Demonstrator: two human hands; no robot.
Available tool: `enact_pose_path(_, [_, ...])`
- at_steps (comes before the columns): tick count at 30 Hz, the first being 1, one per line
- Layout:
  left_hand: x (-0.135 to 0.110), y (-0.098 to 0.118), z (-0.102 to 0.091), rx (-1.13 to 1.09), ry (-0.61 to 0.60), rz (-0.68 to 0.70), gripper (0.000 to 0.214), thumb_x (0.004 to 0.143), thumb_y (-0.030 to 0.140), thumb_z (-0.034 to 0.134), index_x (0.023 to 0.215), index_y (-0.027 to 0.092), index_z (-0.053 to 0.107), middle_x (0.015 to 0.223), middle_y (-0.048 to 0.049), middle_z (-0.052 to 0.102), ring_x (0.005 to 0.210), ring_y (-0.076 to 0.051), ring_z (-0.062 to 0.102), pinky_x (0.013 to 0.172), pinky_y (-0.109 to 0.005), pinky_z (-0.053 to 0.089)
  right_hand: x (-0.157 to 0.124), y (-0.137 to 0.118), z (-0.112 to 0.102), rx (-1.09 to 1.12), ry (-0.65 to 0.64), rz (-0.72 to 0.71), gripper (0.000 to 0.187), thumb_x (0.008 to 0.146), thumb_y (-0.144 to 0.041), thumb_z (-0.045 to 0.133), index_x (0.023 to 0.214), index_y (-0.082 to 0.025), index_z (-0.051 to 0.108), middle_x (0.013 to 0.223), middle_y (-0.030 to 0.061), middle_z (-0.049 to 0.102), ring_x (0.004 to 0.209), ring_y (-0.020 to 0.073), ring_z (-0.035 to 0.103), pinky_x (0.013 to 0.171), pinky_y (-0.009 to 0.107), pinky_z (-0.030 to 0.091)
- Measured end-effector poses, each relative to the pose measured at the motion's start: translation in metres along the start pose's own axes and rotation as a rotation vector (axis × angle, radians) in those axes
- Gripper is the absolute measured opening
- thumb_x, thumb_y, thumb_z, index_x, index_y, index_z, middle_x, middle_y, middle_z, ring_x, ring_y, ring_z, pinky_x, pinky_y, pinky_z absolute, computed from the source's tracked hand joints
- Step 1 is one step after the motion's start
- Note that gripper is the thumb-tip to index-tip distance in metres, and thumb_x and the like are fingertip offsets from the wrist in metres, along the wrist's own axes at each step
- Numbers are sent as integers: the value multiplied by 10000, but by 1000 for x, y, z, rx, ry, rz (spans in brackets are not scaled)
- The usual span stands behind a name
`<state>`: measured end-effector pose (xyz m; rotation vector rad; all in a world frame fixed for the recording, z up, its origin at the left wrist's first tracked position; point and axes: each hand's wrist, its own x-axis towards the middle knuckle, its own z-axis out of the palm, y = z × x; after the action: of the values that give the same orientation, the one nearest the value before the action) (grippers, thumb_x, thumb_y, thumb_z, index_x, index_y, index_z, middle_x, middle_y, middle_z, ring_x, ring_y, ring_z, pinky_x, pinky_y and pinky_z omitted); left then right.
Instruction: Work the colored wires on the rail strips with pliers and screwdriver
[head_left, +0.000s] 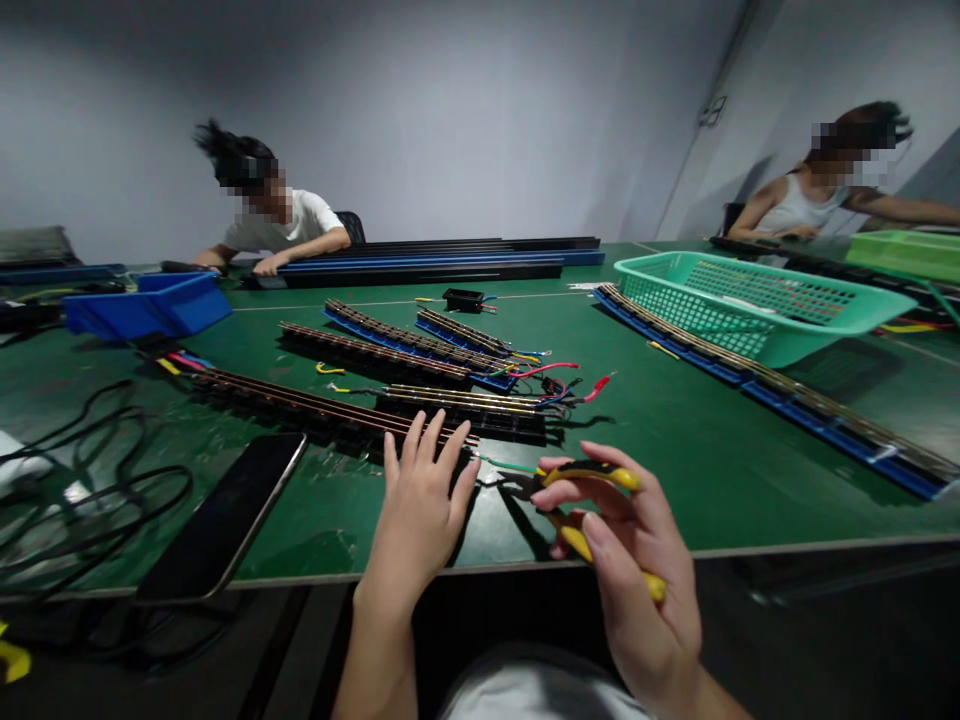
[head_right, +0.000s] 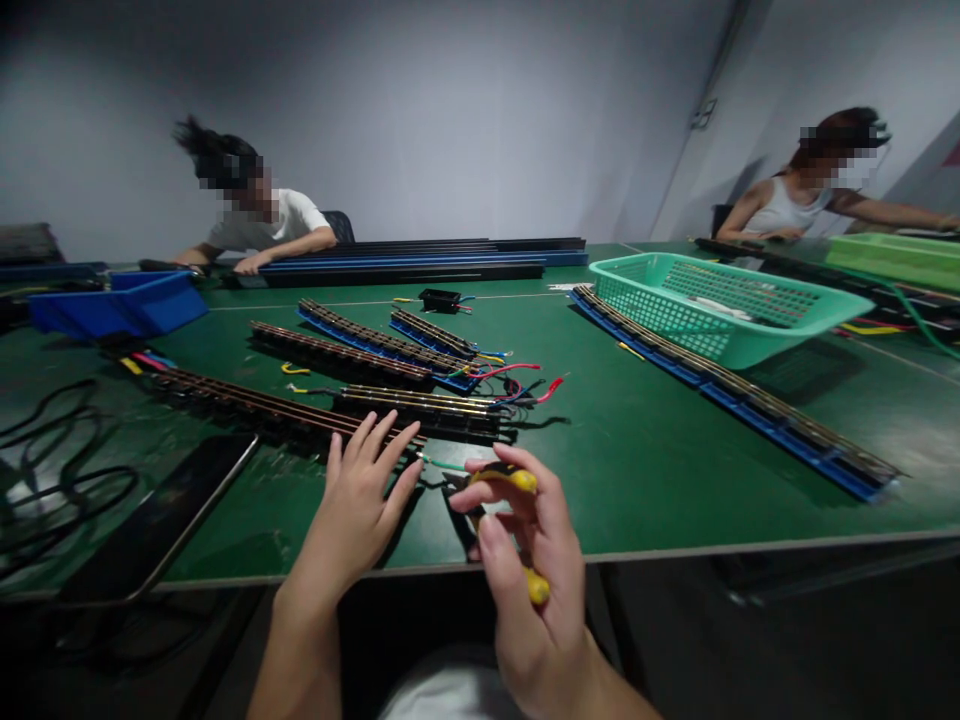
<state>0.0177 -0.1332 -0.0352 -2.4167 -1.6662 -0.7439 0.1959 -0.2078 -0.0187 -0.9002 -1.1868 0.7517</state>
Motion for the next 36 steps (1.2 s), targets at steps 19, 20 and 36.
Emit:
enact_pose_path(19, [-1,2,-1,-3,0,32,440,1001,323,492,1438,275,509,1523,-94,471,1461,-311,336,1173,-624,257,1,3,2,174,149,-71,326,962,-261,520,1283,-306,559,1147,94,704,877,190,713,586,251,552])
enact_pose_path(20, [-1,1,-1,-4,-1,35,441,1006,321,481,1444,276,502,1529,-92,464,1464,-310,330,1174,-625,254,2,1,1,192,180,-75,321,956,-260,526,1272,-304,565,1123,90,712,864,187,712,584,250,553])
enact_pose_path(36, [1,-3,0,-110,-71,54,484,1042,313,376,1521,242,383,1607,-95,339,1523,-308,163,1180,-633,213,5,0,4,197,160,-18,324,950,-289,513,1272,-291,550,990,79,728,946,238,702,549,262,561])
